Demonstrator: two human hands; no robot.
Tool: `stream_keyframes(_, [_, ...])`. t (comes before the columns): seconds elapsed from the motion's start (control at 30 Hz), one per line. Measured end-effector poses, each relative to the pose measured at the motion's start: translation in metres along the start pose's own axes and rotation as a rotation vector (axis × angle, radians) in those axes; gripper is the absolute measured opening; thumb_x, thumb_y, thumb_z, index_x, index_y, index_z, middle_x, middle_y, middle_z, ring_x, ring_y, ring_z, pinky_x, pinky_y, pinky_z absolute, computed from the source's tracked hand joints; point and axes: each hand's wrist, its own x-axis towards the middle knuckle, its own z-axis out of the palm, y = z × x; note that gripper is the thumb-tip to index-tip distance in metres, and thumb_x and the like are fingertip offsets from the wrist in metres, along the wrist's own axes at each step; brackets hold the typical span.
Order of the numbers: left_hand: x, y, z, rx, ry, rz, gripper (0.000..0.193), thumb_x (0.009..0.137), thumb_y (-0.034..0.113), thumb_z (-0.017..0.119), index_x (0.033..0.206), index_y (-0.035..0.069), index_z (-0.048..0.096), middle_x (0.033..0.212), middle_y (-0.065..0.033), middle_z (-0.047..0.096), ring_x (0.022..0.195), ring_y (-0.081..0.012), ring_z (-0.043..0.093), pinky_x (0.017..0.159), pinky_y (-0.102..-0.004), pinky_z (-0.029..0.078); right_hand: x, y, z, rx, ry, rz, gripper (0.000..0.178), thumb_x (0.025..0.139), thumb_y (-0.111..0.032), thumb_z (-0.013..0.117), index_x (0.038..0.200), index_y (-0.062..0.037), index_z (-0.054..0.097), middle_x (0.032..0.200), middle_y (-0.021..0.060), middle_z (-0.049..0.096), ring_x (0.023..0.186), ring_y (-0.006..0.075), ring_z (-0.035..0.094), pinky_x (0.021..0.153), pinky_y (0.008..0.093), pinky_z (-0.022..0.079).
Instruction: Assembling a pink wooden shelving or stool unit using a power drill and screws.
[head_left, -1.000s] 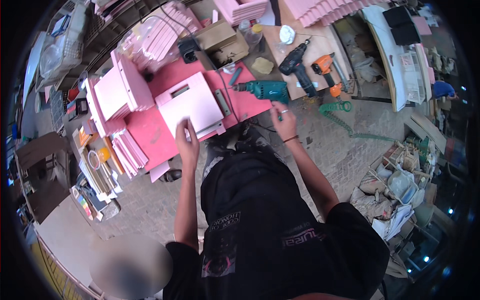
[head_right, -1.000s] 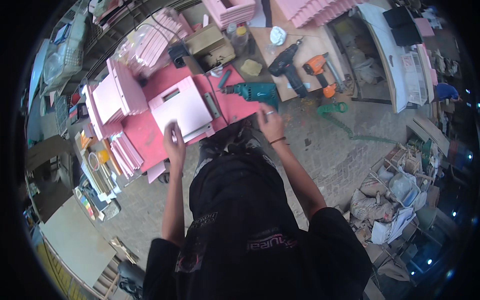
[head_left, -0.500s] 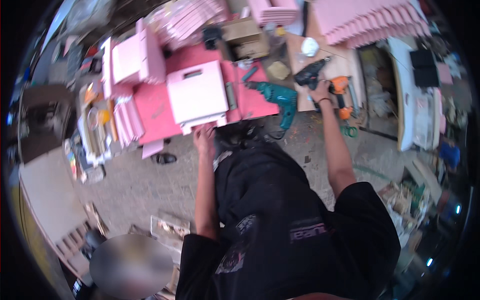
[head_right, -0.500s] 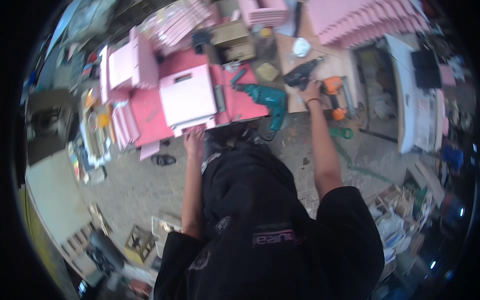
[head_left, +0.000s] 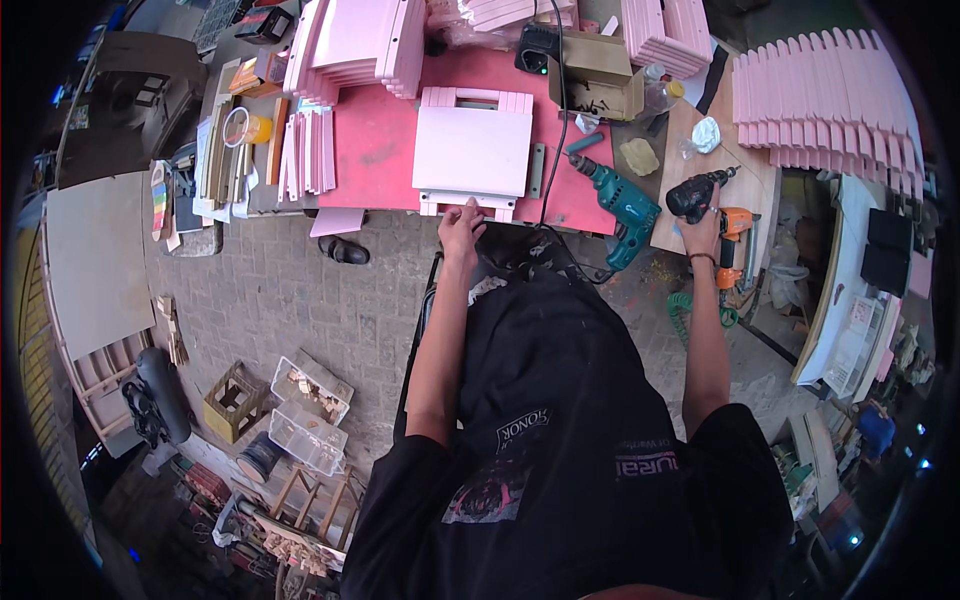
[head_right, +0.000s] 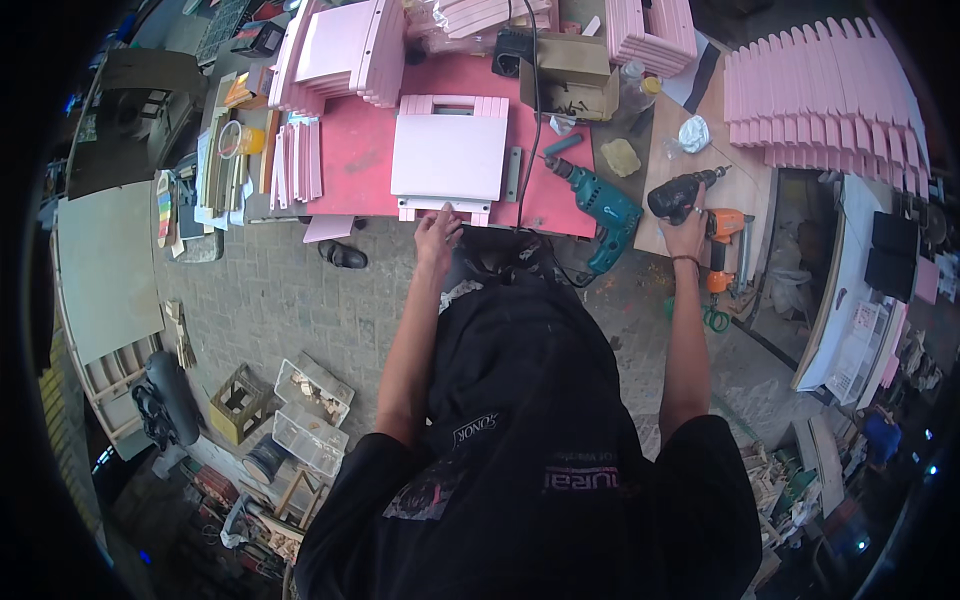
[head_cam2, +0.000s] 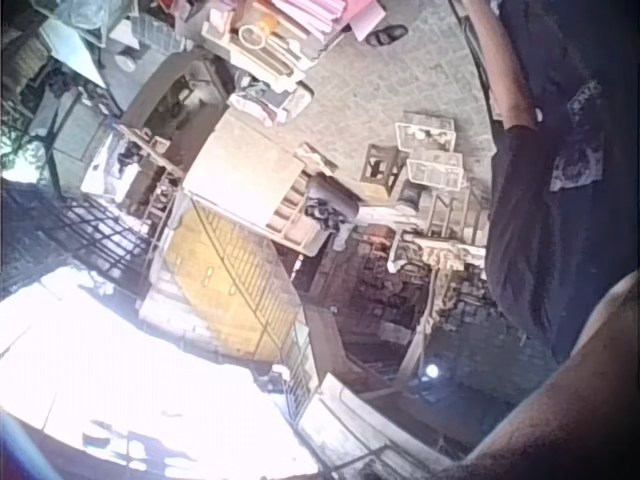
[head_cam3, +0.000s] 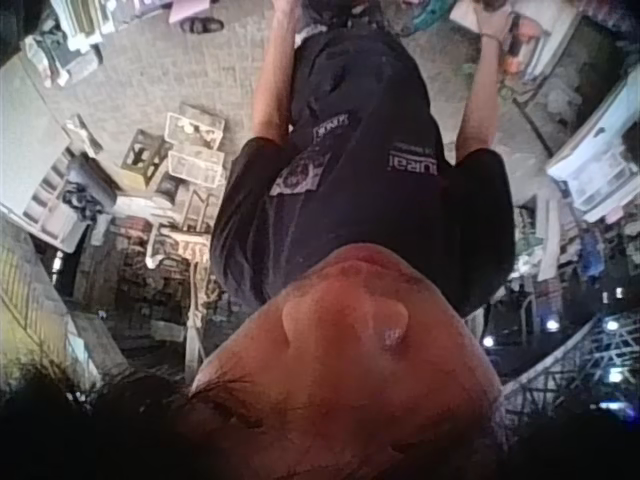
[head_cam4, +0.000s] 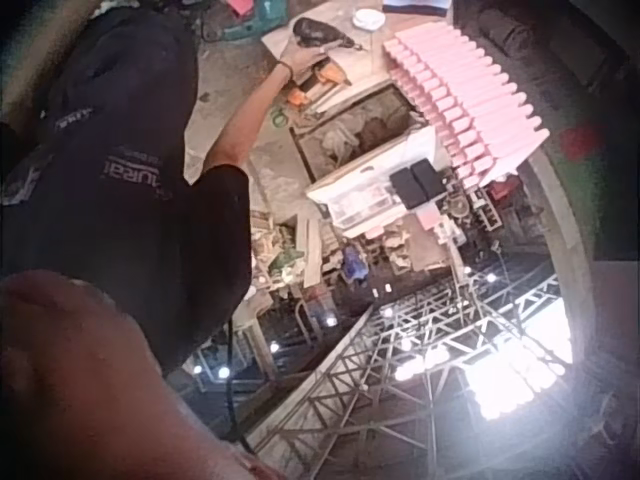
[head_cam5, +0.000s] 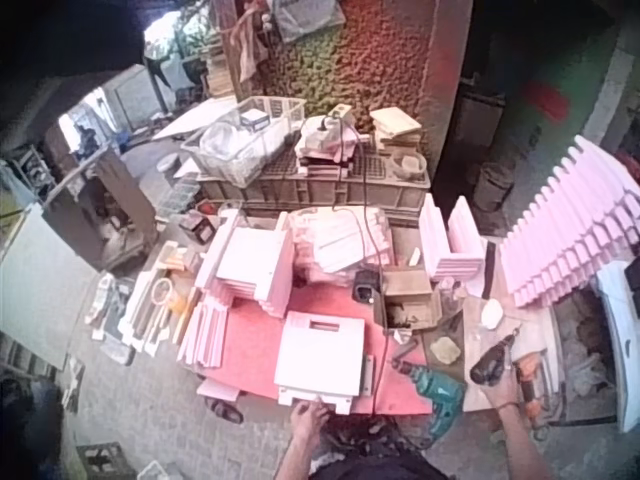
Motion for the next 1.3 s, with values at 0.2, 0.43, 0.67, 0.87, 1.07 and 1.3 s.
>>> stream_keyframes(0.2, [0.011,-0.003,-0.003,-0.036,0.004,-0.066,0.027,0.086,0.023,0.07,0.093,0.006,0.049,0.098,-0.009,0.061,0.095,-0.0256,0.062,0.075,-0.0369,0.053,-0.065,-0.061,-0.081,0.363,-0.021,-0.102,0.095,0.069,-0.005,0.076,0.146,-0.0073,0.02,0.115,0.0172,0.055,0.1,0.0259,0.058,0.087,0.033,0.047])
stream_keyframes(0.43, [0.005,0.003,0.007,-0.026,0.016,-0.096,0.024,0.089,0.019,0.065,0.097,0.007,0.047,0.101,-0.0105,0.059,0.098,-0.0279,0.062,0.084,-0.0423,0.052,-0.134,-0.109,-0.133,0.789,-0.568,0.119,0.078,0.077,0.008,0.063,0.144,-0.0073,0.027,0.111,0.0107,0.058,0.095,0.0123,0.061,0.082,0.026,0.049])
stream_keyframes(0.67, [0.004,0.001,0.009,-0.093,-0.011,-0.096,0.021,0.091,0.015,0.061,0.104,0.005,0.049,0.105,-0.0109,0.059,0.098,-0.0279,0.062,0.087,-0.0418,0.051,-0.128,-0.188,-0.078,0.824,-0.786,-0.081,0.063,0.077,0.008,0.061,0.136,-0.0036,0.04,0.106,0.0071,0.06,0.092,0.01,0.061,0.082,0.0252,0.05])
stream_keyframes(0.87, [0.0,0.007,0.014,-0.126,0.011,-0.121,0.022,0.091,0.012,0.06,0.108,0.001,0.05,0.102,-0.0119,0.058,0.09,-0.0248,0.063,0.081,-0.0381,0.056,-0.12,-0.197,-0.065,0.727,-0.839,-0.112,0.059,0.078,0.006,0.063,0.133,-0.0009,0.043,0.104,0.0072,0.062,0.089,0.0095,0.061,0.081,0.0254,0.05])
stream_keyframes(1.07, [0.0,0.006,0.014,-0.123,0.031,-0.121,0.018,0.092,0.008,0.057,0.107,0.0,0.05,0.094,-0.0092,0.06,0.084,-0.0201,0.065,0.073,-0.0293,0.058,-0.123,-0.199,-0.059,0.723,-0.892,-0.101,0.059,0.081,0.01,0.057,0.136,-0.0002,0.037,0.099,0.0081,0.065,0.092,0.0131,0.064,0.085,0.0285,0.051])
stream_keyframes(1.3, [-0.002,0.009,0.017,-0.153,0.03,-0.119,0.019,0.092,0.007,0.058,0.107,-0.001,0.05,0.094,-0.0101,0.06,0.085,-0.0203,0.065,0.074,-0.0295,0.058,-0.12,-0.2,-0.057,0.675,-0.895,-0.084,0.059,0.08,0.007,0.059,0.135,0.0012,0.038,0.097,0.007,0.065,0.092,0.0113,0.063,0.084,0.0268,0.051])
